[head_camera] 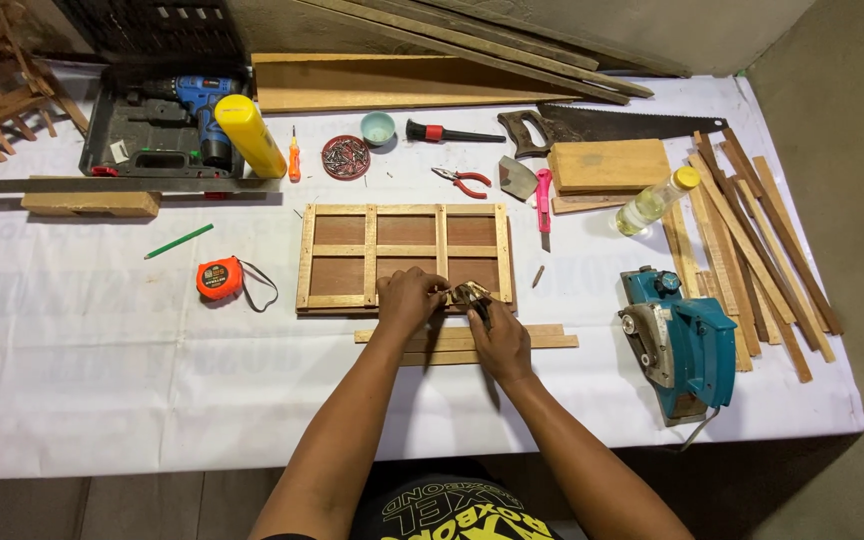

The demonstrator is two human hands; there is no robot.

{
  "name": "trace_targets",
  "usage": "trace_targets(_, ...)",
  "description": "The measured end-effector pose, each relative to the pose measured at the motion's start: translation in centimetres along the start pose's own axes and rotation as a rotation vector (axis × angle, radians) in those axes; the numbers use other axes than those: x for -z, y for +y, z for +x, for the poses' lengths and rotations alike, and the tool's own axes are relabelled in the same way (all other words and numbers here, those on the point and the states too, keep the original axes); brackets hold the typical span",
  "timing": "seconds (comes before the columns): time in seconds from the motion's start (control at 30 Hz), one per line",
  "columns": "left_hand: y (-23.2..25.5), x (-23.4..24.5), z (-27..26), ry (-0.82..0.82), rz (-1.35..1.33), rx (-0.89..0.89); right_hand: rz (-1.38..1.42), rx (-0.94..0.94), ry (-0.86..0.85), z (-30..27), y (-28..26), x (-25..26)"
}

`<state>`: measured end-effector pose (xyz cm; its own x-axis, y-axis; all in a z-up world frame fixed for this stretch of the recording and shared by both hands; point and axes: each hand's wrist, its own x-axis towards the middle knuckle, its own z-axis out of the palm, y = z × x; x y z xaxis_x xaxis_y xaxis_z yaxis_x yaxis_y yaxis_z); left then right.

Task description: Assembling a wooden lattice frame using glue, measuring tape, and a hammer.

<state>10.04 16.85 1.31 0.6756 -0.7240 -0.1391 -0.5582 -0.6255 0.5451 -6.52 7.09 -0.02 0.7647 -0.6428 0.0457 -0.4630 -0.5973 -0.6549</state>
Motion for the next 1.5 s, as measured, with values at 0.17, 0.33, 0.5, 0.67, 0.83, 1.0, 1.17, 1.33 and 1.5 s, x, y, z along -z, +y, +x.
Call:
trace_targets(0.17, -2.0, -2.6, 0.2, 0.142, -0.136, -0.162, 0.005, -0.003, -0.005, -0.2, -0.2, 0.2)
trace_targets(0.33, -3.1, -4.1, -0.2, 0.219, -0.252, -0.278, 0.045, 0.081, 0.049, -0.2, 0.1, 0.3)
trace_targets(0.5, -2.8, -3.1, -0.5, 0.185, -0.292, -0.291, 0.001, 0.067, 0.001, -0.2, -0.8, 0.9)
trace_targets(0.67, -3.6, -4.2, -0.5, 0.256, -0.284, -0.340, 0.169, 0.279, 0.121, -0.2, -1.2, 0.9)
trace_targets(0.83, -3.9, -4.7, 0.3, 0.240, -0.210, -0.313, -0.084, 0.250, 0.008, 0.3, -1.1, 0.6)
trace_targets(1.0, -2.8, -2.9, -0.1, 0.054, -0.221, -0.164, 0.059, 0.312, 0.141, 0.1, -1.1, 0.6)
trace_targets(1.17, -4.4, -3.5, 0.6, 0.099, -0.195, -0.297, 0.018, 0.106, -0.033, 0.1, -0.1, -0.5)
trace_targets(1.33, -3.1, -1.0, -0.1, 0.138, -0.105, -0.291, 0.086, 0.232, 0.054, -0.3, -1.2, 0.5)
trace_targets(1.5, -4.5, -2.7, 0.7, 0.172, -0.067, -0.329, -0.093, 0.127, -0.113, -0.2, -0.4, -0.2)
